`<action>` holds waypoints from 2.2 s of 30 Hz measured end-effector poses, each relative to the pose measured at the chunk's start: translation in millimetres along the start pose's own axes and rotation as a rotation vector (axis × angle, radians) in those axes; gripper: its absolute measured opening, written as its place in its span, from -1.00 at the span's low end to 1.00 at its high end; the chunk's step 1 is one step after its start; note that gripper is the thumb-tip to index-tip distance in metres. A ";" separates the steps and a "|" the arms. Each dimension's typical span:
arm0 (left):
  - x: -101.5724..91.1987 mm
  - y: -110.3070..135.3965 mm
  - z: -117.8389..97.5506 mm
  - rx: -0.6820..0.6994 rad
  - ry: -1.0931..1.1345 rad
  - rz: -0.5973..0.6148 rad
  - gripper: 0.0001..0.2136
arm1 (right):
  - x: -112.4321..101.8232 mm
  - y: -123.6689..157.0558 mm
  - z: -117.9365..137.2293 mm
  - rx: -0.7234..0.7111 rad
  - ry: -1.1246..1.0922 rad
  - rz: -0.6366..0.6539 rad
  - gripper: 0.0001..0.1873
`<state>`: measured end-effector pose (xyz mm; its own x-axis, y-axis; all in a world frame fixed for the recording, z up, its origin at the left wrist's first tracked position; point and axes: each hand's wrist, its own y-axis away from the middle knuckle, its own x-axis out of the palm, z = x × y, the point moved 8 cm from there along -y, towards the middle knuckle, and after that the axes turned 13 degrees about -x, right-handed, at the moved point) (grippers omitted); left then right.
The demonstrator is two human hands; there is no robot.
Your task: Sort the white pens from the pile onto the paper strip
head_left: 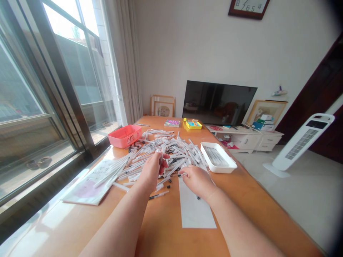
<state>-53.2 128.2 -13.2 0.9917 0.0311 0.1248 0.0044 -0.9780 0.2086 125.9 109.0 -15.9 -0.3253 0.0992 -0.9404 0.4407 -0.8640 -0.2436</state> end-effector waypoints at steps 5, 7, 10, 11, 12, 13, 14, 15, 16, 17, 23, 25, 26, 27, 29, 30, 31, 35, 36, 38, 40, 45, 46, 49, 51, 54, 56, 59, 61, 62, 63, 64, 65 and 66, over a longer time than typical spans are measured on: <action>2.1 -1.7 3.8 -0.031 0.010 0.022 -0.58 | 4.1 -3.4 10.8 -0.015 0.082 0.051 -0.72; 4.2 -2.0 4.8 -0.049 0.014 0.045 -0.58 | 5.3 -4.7 13.2 -0.018 0.095 0.045 -0.77; 8.4 -0.9 4.9 -0.076 0.038 0.088 -0.59 | 7.2 -6.3 15.6 -0.026 0.100 0.015 -0.86; 9.9 -0.2 4.8 -0.085 0.049 0.101 -0.60 | 8.0 -6.8 16.5 -0.033 0.100 0.006 -0.88; 11.3 0.5 4.6 -0.092 0.060 0.115 -0.60 | 8.9 -7.3 17.3 -0.040 0.101 -0.001 -0.89; 12.7 1.3 4.4 -0.095 0.069 0.128 -0.60 | 9.7 -7.9 18.0 -0.046 0.103 -0.007 -0.90; 14.2 2.0 4.1 -0.096 0.076 0.143 -0.60 | 10.5 -8.4 18.5 -0.051 0.106 -0.011 -0.89; 15.6 2.7 3.7 -0.093 0.082 0.157 -0.61 | 11.3 -9.0 18.8 -0.053 0.109 -0.012 -0.89; 16.9 3.3 3.5 -0.090 0.085 0.171 -0.61 | 12.1 -9.4 19.0 -0.052 0.114 -0.011 -0.89; 18.2 3.8 3.6 -0.091 0.084 0.183 -0.61 | 12.7 -9.8 19.3 -0.052 0.119 -0.008 -0.89; 22.4 6.2 4.2 -0.108 0.057 0.208 -0.63 | 4.5 -8.7 21.3 -0.064 0.028 -0.064 -0.91; 24.7 7.8 3.5 -0.107 0.044 0.225 -0.63 | -5.4 -6.8 18.9 -0.074 -0.110 -0.154 -0.90; 26.2 8.8 3.2 -0.107 0.036 0.237 -0.63 | -11.2 -5.6 16.2 -0.074 -0.198 -0.211 -0.90; 28.0 10.0 3.1 -0.109 0.025 0.250 -0.62 | -17.0 -4.2 12.4 -0.068 -0.297 -0.272 -0.89; 32.2 12.8 3.5 -0.115 -0.010 0.279 -0.62 | -25.9 -1.7 2.3 -0.025 -0.524 -0.374 -0.83; 34.5 14.5 3.6 -0.117 -0.032 0.292 -0.63 | -28.6 -0.5 -3.1 0.012 -0.650 -0.412 -0.78; 36.6 16.3 3.3 -0.112 -0.057 0.302 -0.63 | -30.4 0.6 -7.6 0.053 -0.779 -0.440 -0.75; 43.7 23.6 1.6 -0.087 -0.178 0.321 -0.62 | -38.0 4.4 -12.5 0.153 -1.223 -0.518 -0.69; 45.2 25.3 1.3 -0.084 -0.209 0.325 -0.61 | -40.4 5.3 -11.8 0.160 -1.286 -0.532 -0.68; 48.1 28.6 1.3 -0.088 -0.268 0.338 -0.59 | -44.4 7.1 -10.7 0.168 -1.338 -0.548 -0.66; 50.8 31.6 1.1 -0.093 -0.319 0.355 -0.57 | -47.0 7.9 -9.5 0.156 -1.318 -0.542 -0.66; 54.6 37.4 -3.2 -0.072 -0.357 0.383 -0.58 | -46.5 6.7 -6.4 0.097 -1.239 -0.483 -0.70; 54.8 38.1 -3.8 -0.069 -0.356 0.384 -0.58 | -46.2 6.6 -6.4 0.094 -1.225 -0.476 -0.71; 54.9 39.4 -4.8 -0.061 -0.356 0.387 -0.59 | -46.1 6.7 -6.5 0.084 -1.188 -0.465 -0.73; 55.0 40.0 -5.2 -0.057 -0.357 0.389 -0.60 | -46.4 7.0 -6.0 0.079 -1.171 -0.460 -0.74; 55.2 40.4 -5.4 -0.054 -0.364 0.394 -0.59 | -47.1 7.4 -3.9 0.067 -1.153 -0.447 -0.76; 55.3 40.5 -5.5 -0.051 -0.370 0.394 -0.59 | -47.6 7.6 -2.4 0.060 -1.138 -0.439 -0.77; 54.8 40.1 -5.3 -0.049 -0.377 0.388 -0.59 | -48.0 7.4 -1.0 0.055 -1.121 -0.428 -0.77; 54.4 39.9 -5.0 -0.046 -0.382 0.383 -0.60 | -48.2 6.9 -0.7 0.051 -1.113 -0.422 -0.77; 54.2 39.9 -4.8 -0.044 -0.384 0.383 -0.60 | -48.2 6.7 -0.7 0.048 -1.109 -0.418 -0.76; 54.2 39.9 -4.7 -0.042 -0.385 0.383 -0.60 | -48.3 6.6 -0.7 0.046 -1.105 -0.416 -0.76; 54.1 39.9 -4.4 -0.042 -0.385 0.384 -0.60 | -48.4 6.5 -0.9 0.044 -1.102 -0.415 -0.76; 54.0 39.9 -4.1 -0.043 -0.385 0.385 -0.60 | -48.3 6.5 -1.0 0.042 -1.100 -0.412 -0.75; 53.9 39.8 -3.7 -0.046 -0.386 0.385 -0.61 | -48.1 6.6 -1.1 0.042 -1.099 -0.409 -0.75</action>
<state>0.0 91.7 5.5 0.8956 -0.4138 -0.1632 -0.3652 -0.8935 0.2614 145.3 99.1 27.4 -0.9929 -0.0890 -0.0785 0.1150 -0.8841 -0.4528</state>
